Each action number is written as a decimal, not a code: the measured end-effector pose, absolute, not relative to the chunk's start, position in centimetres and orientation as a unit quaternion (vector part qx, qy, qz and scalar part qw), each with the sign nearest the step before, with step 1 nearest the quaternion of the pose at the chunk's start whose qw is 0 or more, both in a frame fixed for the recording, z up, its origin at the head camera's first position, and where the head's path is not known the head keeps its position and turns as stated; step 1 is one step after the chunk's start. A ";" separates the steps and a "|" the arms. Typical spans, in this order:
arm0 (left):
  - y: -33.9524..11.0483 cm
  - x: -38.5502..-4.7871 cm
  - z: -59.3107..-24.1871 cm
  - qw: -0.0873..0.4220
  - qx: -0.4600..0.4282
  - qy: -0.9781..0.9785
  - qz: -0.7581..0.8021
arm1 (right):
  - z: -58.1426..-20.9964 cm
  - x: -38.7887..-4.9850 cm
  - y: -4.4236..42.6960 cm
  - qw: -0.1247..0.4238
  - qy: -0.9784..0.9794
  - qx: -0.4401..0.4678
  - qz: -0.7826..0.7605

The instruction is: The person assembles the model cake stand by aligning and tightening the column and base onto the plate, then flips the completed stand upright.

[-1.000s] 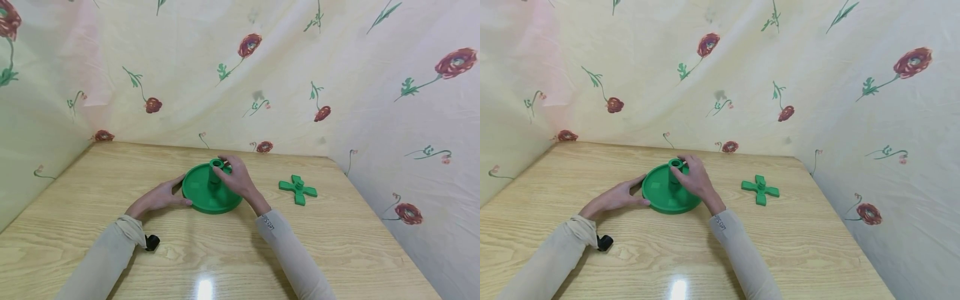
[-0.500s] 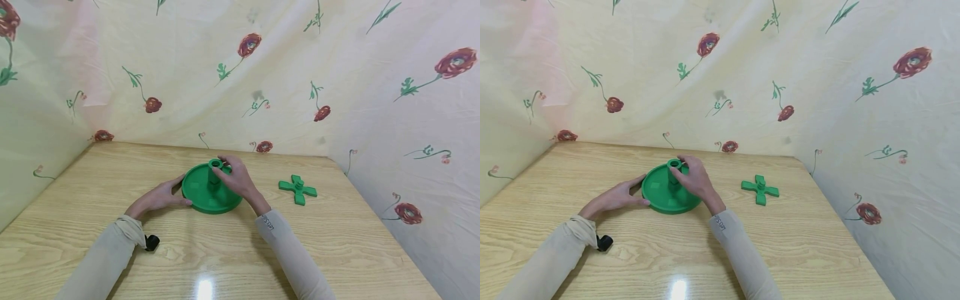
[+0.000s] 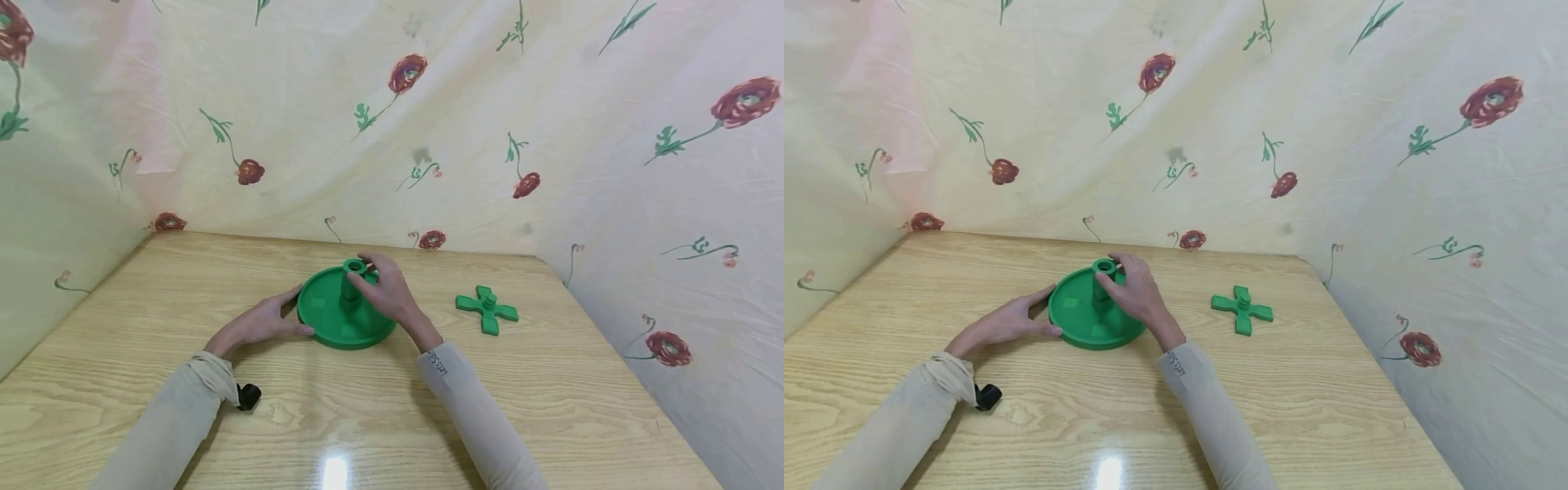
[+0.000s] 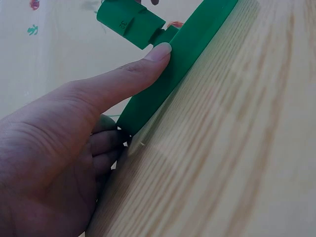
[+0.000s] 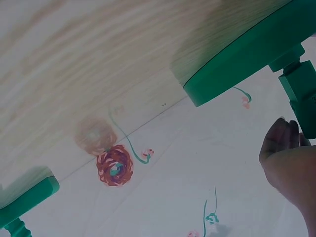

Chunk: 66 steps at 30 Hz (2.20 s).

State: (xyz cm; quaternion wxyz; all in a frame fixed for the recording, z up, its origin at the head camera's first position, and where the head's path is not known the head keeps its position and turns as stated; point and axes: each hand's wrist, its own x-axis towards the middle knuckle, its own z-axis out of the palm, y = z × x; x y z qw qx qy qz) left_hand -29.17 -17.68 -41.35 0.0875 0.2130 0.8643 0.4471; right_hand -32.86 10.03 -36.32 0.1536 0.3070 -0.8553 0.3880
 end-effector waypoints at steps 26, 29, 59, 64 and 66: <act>-17.6 -29.2 -41.3 0.087 0.212 0.864 0.449 | -36.5 -33.0 10.1 0.131 -0.851 0.302 0.409; -17.5 -29.1 -41.3 0.088 0.212 0.863 0.450 | -36.6 -33.0 10.1 0.128 -0.854 0.297 0.408; -17.4 -28.9 -41.5 0.085 0.210 0.865 0.447 | -36.8 -33.1 10.2 0.111 -0.848 0.305 0.420; -17.4 -29.0 -41.6 0.084 0.213 0.865 0.447 | -36.8 -33.1 10.2 0.111 -0.844 0.307 0.425; -17.5 -29.0 -41.6 0.083 0.215 0.864 0.447 | -36.8 -33.1 10.3 0.112 -0.843 0.313 0.423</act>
